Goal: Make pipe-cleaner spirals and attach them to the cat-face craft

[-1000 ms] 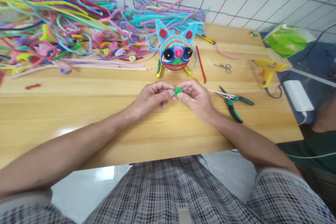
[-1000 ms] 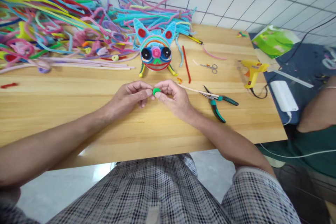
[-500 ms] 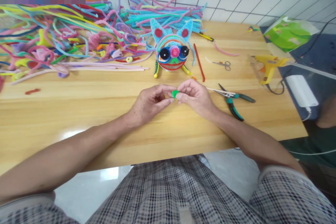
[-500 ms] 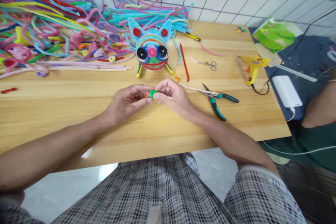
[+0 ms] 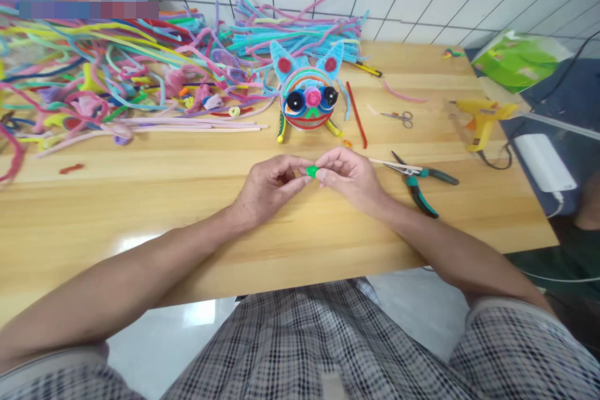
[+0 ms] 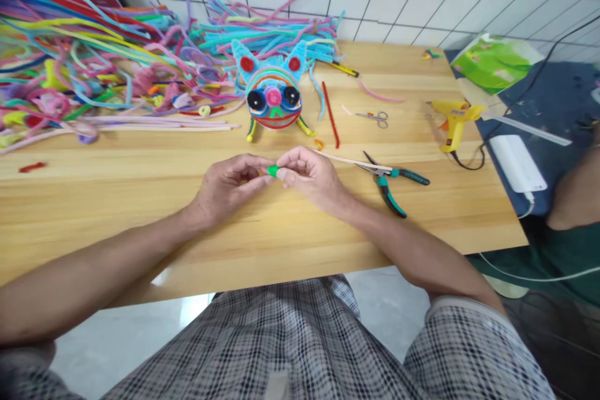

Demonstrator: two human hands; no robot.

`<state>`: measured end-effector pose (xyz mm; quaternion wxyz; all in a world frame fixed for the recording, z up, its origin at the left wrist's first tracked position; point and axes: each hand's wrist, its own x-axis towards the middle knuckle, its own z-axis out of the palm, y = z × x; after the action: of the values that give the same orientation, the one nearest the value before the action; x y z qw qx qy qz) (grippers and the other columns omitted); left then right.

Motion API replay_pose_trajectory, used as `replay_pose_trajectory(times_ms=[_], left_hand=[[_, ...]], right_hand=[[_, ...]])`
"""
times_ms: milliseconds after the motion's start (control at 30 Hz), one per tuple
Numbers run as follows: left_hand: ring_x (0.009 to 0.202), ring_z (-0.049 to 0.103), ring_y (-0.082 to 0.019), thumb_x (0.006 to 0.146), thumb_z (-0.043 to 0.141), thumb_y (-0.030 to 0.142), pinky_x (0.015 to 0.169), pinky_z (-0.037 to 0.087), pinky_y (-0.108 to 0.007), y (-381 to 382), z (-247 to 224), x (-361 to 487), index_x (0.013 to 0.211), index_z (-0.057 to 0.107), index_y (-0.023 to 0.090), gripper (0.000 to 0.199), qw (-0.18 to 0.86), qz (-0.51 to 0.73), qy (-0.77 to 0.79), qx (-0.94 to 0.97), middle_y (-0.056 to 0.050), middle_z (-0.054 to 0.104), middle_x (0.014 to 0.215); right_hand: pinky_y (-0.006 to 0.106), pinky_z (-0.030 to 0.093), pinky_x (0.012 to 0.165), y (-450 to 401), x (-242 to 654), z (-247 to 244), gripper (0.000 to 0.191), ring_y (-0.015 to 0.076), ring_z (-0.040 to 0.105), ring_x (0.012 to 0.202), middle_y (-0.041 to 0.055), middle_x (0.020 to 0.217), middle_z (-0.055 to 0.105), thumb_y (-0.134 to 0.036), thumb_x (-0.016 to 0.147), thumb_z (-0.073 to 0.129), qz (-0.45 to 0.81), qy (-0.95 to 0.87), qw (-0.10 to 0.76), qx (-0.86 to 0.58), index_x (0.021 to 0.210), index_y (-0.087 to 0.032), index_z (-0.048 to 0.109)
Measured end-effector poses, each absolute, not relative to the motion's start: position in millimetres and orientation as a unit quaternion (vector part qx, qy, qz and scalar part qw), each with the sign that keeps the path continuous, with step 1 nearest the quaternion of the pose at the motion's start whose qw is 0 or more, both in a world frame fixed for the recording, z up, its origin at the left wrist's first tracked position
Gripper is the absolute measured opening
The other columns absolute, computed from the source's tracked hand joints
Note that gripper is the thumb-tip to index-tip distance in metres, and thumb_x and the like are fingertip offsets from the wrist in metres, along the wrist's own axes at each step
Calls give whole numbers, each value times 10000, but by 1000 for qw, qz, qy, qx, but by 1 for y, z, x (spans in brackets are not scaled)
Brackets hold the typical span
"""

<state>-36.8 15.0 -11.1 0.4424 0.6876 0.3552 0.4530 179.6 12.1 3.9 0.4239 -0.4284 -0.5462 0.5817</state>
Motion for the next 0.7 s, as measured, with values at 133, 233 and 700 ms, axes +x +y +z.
replay_pose_trajectory(times_ms=[133, 233, 700], left_hand=[[587, 535, -88, 956, 794, 279, 560, 443, -198, 15, -14, -36, 1096, 829, 167, 183, 446, 445, 357, 689, -2, 699, 732], [588, 550, -91, 964, 759, 252, 571, 451, -206, 16, -16, -37, 1113, 821, 169, 182, 433, 435, 362, 702, -11, 735, 764], [847, 732, -217, 942, 758, 269, 822, 562, -356, 34, -22, -49, 996, 814, 224, 90, 258, 382, 388, 798, -70, 839, 953]], right_hand=[[272, 565, 652, 12, 180, 1, 362, 127, 667, 675, -11, 803, 751, -479, 804, 926, 576, -552, 415, -438, 923, -233, 690], [281, 550, 652, 12, 179, 1, 335, 139, 667, 689, -4, 809, 758, -484, 823, 894, 555, -566, 407, -455, 929, -234, 697], [302, 391, 688, 19, 228, 66, 213, 158, 608, 698, -9, 741, 721, -399, 945, 728, 233, -729, 281, -579, 827, -222, 731]])
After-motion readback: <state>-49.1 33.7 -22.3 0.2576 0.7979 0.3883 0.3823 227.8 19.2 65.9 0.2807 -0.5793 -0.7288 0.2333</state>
